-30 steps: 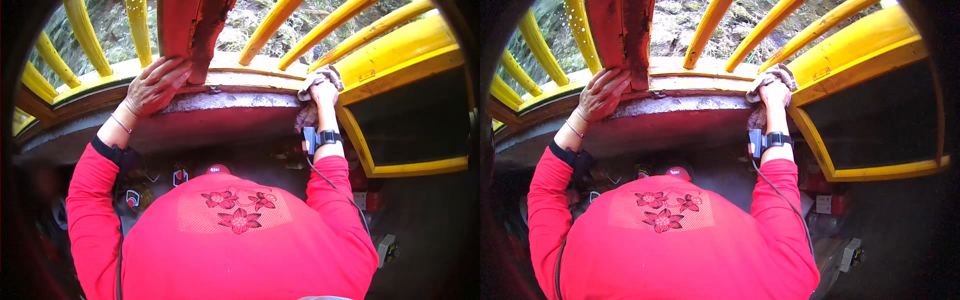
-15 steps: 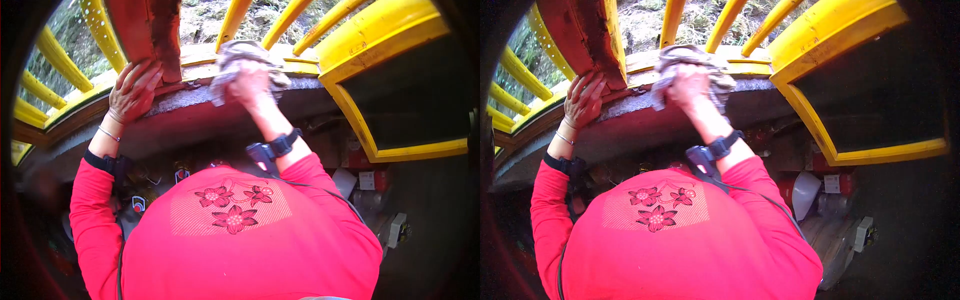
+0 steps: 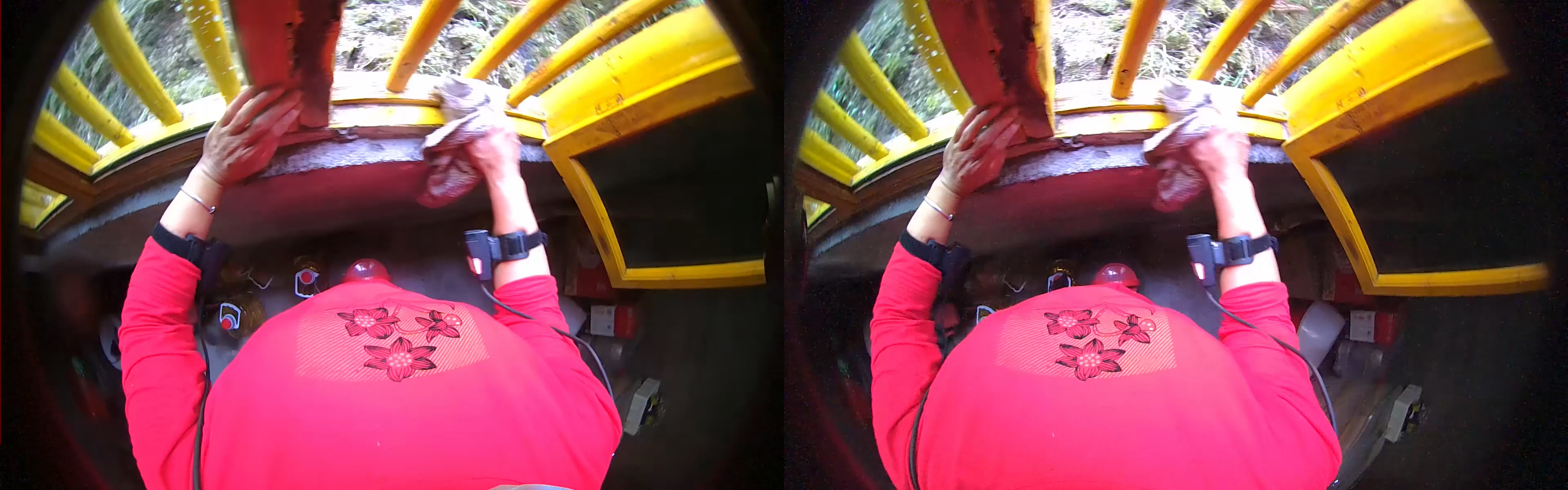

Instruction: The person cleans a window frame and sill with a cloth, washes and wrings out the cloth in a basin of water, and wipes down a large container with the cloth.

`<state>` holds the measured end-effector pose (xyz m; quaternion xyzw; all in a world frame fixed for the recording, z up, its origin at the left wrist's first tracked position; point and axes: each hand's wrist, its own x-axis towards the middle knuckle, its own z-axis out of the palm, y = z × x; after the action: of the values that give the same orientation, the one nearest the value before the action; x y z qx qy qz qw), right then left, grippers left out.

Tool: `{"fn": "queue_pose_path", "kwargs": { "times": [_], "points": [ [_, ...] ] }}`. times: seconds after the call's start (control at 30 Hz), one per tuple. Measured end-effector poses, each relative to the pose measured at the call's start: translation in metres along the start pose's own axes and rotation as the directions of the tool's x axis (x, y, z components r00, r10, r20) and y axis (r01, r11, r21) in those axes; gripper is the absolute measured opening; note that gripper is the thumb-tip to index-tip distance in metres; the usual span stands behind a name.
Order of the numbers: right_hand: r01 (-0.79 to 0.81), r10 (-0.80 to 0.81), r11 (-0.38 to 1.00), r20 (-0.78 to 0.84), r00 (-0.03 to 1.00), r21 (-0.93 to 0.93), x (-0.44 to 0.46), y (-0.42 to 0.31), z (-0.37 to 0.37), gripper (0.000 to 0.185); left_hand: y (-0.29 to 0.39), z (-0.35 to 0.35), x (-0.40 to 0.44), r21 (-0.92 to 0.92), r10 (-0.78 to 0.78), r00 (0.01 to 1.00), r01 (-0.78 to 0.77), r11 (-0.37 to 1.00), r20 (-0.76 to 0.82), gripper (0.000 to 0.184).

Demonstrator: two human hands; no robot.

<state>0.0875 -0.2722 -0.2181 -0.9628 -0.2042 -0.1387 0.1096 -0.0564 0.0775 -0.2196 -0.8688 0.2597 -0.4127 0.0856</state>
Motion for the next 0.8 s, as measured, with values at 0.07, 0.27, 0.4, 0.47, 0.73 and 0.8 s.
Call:
{"fn": "queue_pose_path", "kwargs": {
  "times": [0.07,0.27,0.4,0.47,0.73,0.8],
  "points": [
    [0.272,-0.218,0.947,-0.282,0.934,0.169,0.007,0.014,-0.005,0.027,0.002,-0.001,0.002,0.007,0.003,1.0,-0.003,1.0,-0.023,0.037],
    [0.256,-0.289,0.954,-0.256,0.923,-0.154,-0.004,-0.057,0.011,0.039,0.001,0.003,0.0,0.034,0.025,0.999,-0.024,0.999,-0.041,0.04],
    [0.407,-0.381,0.913,-0.296,0.876,0.027,-0.01,-0.126,0.021,0.034,0.002,0.004,-0.002,0.027,0.023,1.0,-0.023,0.999,-0.014,0.041],
    [0.495,-0.441,0.858,-0.297,0.847,0.136,-0.012,-0.14,0.024,0.031,0.001,0.008,-0.004,0.015,0.028,0.999,-0.028,0.999,-0.024,0.042],
    [0.194,-0.299,0.821,0.114,0.947,0.536,-0.007,-0.144,0.002,0.031,0.001,0.008,-0.004,0.025,0.022,0.999,-0.021,0.999,-0.046,0.044],
    [0.329,-0.351,0.909,0.042,0.936,0.256,-0.01,-0.152,0.003,0.023,0.001,0.007,-0.002,0.009,0.017,0.999,-0.017,1.0,-0.04,0.041]
  ]
}}
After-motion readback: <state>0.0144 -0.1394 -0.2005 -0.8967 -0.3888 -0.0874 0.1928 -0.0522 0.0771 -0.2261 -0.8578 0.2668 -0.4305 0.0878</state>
